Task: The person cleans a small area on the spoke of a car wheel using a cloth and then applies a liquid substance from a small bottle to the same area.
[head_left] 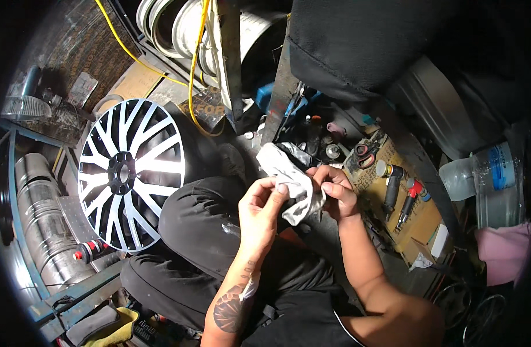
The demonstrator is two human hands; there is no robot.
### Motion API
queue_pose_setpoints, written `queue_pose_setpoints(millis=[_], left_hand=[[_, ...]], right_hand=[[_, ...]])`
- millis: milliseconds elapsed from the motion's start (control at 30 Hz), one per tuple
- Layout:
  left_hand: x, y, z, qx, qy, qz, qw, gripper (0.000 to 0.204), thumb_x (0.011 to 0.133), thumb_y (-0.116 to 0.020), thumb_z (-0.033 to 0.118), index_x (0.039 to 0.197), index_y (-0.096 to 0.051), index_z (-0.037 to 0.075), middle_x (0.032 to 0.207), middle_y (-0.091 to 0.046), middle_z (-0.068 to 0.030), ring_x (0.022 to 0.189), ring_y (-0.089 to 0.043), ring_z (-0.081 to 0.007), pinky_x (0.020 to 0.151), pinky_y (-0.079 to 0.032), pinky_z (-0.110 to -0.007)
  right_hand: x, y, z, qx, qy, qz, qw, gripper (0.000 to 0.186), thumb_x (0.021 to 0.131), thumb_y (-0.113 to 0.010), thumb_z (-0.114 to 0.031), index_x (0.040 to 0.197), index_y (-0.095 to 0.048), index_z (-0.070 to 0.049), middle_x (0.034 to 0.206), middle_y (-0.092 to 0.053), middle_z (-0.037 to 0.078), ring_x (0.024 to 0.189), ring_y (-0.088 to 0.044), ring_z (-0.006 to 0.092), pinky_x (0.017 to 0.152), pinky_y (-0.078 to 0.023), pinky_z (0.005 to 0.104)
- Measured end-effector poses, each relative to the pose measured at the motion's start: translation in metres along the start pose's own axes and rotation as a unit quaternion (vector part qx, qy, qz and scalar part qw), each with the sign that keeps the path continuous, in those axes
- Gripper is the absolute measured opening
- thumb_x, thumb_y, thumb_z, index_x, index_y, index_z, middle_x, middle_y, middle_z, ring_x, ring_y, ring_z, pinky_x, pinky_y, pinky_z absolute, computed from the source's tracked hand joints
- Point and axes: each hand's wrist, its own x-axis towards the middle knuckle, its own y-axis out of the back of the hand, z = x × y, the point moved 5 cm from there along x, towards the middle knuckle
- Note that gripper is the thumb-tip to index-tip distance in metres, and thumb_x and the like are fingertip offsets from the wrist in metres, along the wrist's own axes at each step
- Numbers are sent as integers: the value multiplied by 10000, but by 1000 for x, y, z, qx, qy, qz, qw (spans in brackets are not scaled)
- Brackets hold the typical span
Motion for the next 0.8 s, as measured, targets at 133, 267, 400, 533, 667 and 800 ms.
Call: queue_pose_setpoints(millis=[133, 267, 400, 533, 667, 800], left_hand=[[2, 15, 5, -139, -52, 49, 988, 196, 947, -585, 114, 1124, -567, 32, 1016, -616, -10, 905, -549, -75, 846, -425, -217], [2, 14, 4, -209, -36, 38, 977, 306, 964, -529, 156, 1248, -490, 47, 1155, -595, -54, 1028, -577, -155, 904, -457, -303], [2, 18, -3, -206, 23, 39, 977, 424, 974, -509, 252, 1336, -433, 45, 1237, -585, -77, 1129, -581, -220, 968, -466, -385], [-7, 14, 0, -132, 28, 12, 991, 390, 941, -587, 228, 1246, -517, -3, 1146, -624, -98, 1032, -614, -196, 912, -490, -354], [-6, 21, 3, -102, 44, 53, 992, 262, 945, -583, 156, 1143, -598, -15, 1003, -659, -75, 836, -626, -117, 759, -506, -260], [-5, 20, 6, -109, 10, 113, 988, 257, 999, -508, 214, 1128, -609, 16, 913, -638, -18, 740, -580, -72, 679, -467, -222]], right_hand=[[-4, 3, 10, 112, 23, 87, 990, 228, 851, -560, -271, 876, -529, -47, 996, -627, 118, 523, -506, 80, 440, -398, 196], [-10, -7, 25, 275, -95, 86, 953, 215, 989, -395, -226, 1029, -542, -74, 709, -557, 13, 399, -401, 59, 347, -309, 188], [-18, -22, 32, 514, -143, 125, 837, 252, 994, -426, -182, 1198, -547, -95, 731, -534, -5, 412, -308, 49, 357, -292, 178], [-12, -40, 13, 482, -207, 134, 841, 232, 989, -434, -167, 1173, -556, -97, 727, -512, -27, 428, -316, 43, 359, -304, 174], [2, -13, -18, 24, -5, 185, 982, 302, 970, -476, -122, 1270, -436, -122, 821, -529, 1, 549, -453, 56, 459, -420, 208], [-19, -5, -40, -437, 126, 278, 846, 326, 970, -427, -60, 1260, -289, -110, 969, -467, 67, 742, -471, 83, 652, -412, 222]])
